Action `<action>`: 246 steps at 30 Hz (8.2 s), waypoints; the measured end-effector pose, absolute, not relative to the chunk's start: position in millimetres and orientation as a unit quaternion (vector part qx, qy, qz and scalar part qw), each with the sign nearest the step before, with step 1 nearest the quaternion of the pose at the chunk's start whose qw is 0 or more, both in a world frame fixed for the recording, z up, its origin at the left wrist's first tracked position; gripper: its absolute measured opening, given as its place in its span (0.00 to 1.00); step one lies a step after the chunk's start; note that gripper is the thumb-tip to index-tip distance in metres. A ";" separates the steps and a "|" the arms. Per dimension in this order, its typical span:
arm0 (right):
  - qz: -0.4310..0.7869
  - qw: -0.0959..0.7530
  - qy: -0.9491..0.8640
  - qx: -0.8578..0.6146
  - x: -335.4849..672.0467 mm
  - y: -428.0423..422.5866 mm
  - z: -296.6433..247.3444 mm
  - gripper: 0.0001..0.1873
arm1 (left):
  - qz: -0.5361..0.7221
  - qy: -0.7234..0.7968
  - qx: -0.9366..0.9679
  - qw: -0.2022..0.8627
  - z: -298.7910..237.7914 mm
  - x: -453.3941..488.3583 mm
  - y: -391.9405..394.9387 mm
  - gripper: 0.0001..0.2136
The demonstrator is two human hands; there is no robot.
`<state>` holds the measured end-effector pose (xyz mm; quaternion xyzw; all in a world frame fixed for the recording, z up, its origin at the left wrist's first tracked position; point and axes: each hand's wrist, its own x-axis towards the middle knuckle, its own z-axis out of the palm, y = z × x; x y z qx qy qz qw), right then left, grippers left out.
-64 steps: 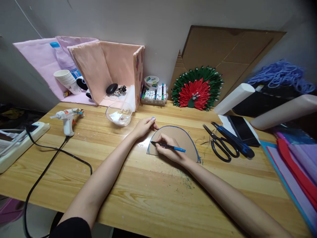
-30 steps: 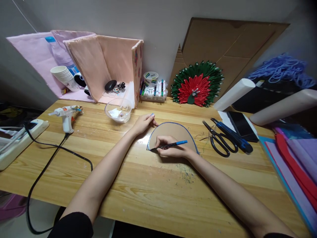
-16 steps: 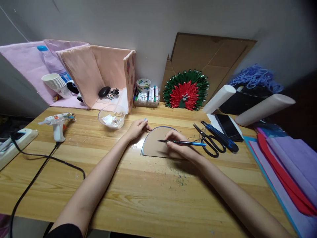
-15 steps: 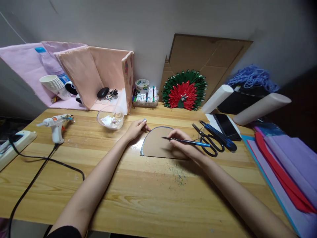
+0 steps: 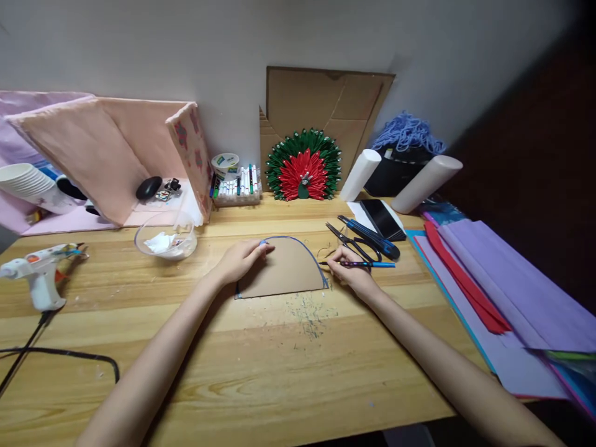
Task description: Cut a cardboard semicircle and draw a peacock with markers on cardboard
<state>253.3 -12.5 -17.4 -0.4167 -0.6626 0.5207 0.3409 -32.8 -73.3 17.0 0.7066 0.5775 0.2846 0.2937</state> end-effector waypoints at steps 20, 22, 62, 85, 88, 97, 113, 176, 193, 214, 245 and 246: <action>0.420 0.336 -0.729 -0.424 244.5 -9.3 -15.6 0.13 | 0.157 0.556 0.799 0.166 14.8 -16.4 -74.1 0.18; 0.409 0.336 -0.736 -0.423 245.6 -8.4 -16.0 0.13 | 0.155 0.556 0.800 0.163 15.1 -16.2 -74.0 0.18; 0.382 0.292 -0.782 -0.396 251.6 -18.3 -15.2 0.16 | 0.159 0.551 0.803 0.165 15.4 -16.0 -74.2 0.18; 0.618 0.380 -0.610 -0.320 250.8 -38.0 4.6 0.10 | 0.160 0.578 0.767 0.226 67.6 9.7 -97.8 0.18; 0.622 0.378 -0.609 -0.315 251.9 -40.8 5.1 0.10 | 0.127 0.525 0.807 0.238 60.3 25.0 -100.1 0.16; 0.646 0.344 -0.625 -0.273 251.7 -46.3 9.5 0.08 | 0.107 0.487 0.832 0.243 61.3 33.0 -101.3 0.15; 0.603 0.386 -0.695 -0.074 241.6 -73.9 11.0 0.04 | 0.085 0.479 0.792 0.368 76.9 41.4 -123.3 0.20; 0.778 0.286 -0.473 -0.298 242.1 -42.4 16.1 0.40 | 0.581 0.649 0.345 0.349 56.0 34.6 -104.8 0.22; 0.716 0.335 -0.501 -0.351 240.3 -46.2 4.5 0.37 | 0.564 0.669 0.383 0.296 50.2 40.0 -106.6 0.22; 0.708 0.253 -0.574 -0.323 251.4 -42.8 14.0 0.39 | 0.507 0.675 0.439 0.309 70.1 -3.4 -93.0 0.27; 0.535 0.164 -0.746 -0.361 262.2 -39.3 15.6 0.23 | 0.428 0.676 0.480 0.361 74.3 -44.5 -91.8 0.21; 0.522 0.153 -0.755 -0.367 262.5 -38.6 20.5 0.21 | 0.431 0.674 0.473 0.370 74.2 -46.0 -91.7 0.21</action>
